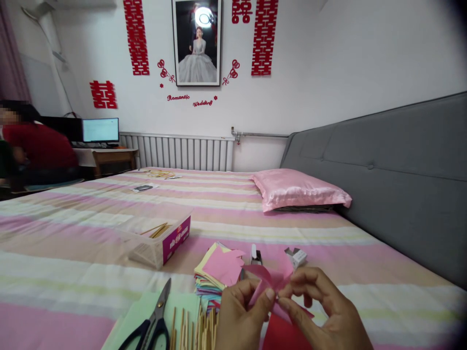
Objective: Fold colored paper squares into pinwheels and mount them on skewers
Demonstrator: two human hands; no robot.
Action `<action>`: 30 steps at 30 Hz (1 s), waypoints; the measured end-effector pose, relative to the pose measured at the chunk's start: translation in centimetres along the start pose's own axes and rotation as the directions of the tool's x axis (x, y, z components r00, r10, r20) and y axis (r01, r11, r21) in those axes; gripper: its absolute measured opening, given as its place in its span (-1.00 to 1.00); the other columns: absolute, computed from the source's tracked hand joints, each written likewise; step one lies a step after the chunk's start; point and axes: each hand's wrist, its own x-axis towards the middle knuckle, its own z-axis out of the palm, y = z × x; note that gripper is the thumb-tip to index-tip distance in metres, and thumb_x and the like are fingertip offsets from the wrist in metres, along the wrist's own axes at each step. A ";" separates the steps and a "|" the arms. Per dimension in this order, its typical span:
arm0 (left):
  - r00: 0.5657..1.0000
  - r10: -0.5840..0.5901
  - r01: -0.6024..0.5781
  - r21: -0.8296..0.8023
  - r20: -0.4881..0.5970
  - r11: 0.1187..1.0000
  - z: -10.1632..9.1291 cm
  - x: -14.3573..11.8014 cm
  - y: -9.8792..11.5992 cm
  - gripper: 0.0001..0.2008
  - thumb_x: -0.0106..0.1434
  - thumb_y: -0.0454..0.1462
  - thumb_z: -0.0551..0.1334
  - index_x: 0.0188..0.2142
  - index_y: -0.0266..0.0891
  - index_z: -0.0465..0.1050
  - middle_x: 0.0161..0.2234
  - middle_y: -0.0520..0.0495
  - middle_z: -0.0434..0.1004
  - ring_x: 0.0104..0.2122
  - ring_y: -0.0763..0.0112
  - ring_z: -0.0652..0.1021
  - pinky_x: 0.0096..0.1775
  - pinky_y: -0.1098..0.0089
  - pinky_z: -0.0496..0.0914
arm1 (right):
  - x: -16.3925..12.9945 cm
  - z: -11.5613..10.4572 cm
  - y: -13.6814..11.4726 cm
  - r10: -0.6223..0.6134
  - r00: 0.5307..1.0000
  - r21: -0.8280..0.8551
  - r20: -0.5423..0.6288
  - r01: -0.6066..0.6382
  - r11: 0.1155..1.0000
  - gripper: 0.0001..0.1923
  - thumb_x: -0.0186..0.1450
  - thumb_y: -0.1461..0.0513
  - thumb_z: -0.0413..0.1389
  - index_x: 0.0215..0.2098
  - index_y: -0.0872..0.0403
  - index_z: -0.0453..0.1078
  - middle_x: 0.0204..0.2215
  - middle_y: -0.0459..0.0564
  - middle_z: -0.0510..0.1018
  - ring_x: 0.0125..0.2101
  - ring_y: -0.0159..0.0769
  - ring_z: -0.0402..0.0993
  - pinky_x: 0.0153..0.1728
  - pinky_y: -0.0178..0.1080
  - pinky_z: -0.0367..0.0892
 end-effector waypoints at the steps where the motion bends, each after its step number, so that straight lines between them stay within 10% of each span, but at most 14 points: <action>1: 1.000 0.012 -0.012 0.011 -0.002 1.000 0.1 0.0 0.0 -0.67 0.02 -0.08 0.27 -0.62 -0.34 0.41 -0.67 0.08 0.20 -0.61 0.52 0.19 -0.54 0.47 0.11 | 0.0 0.1 -0.1 0.032 0.999 0.027 -0.002 -0.032 0.999 -0.82 0.08 0.16 0.17 -0.39 -0.03 0.25 -0.59 -0.17 0.51 -0.53 -0.30 0.41 -0.47 -0.33 0.26; 12: 0.998 0.049 -0.047 0.060 -0.046 0.997 0.5 -0.1 -0.6 -0.72 0.06 -0.11 0.22 -0.58 -0.27 0.30 -0.60 0.09 0.17 -0.55 0.49 0.19 -0.48 0.45 0.13 | 0.0 0.5 -0.1 0.115 0.993 0.170 0.016 -0.116 0.979 -0.81 0.07 0.14 0.16 -0.33 -0.02 0.32 -0.59 -0.16 0.52 -0.53 -0.30 0.38 -0.46 -0.33 0.29; 30: 0.992 0.087 -0.079 0.092 -0.088 0.993 0.5 -0.2 -0.5 -0.72 0.07 -0.11 0.21 -0.58 -0.28 0.33 -0.62 0.09 0.16 -0.56 0.48 0.19 -0.49 0.44 0.15 | -0.2 0.6 -0.3 -0.112 0.994 0.056 -0.013 0.113 0.992 -0.88 0.14 0.17 0.16 -0.52 -0.01 0.47 -0.59 -0.14 0.36 -0.58 -0.35 0.29 -0.52 -0.36 0.27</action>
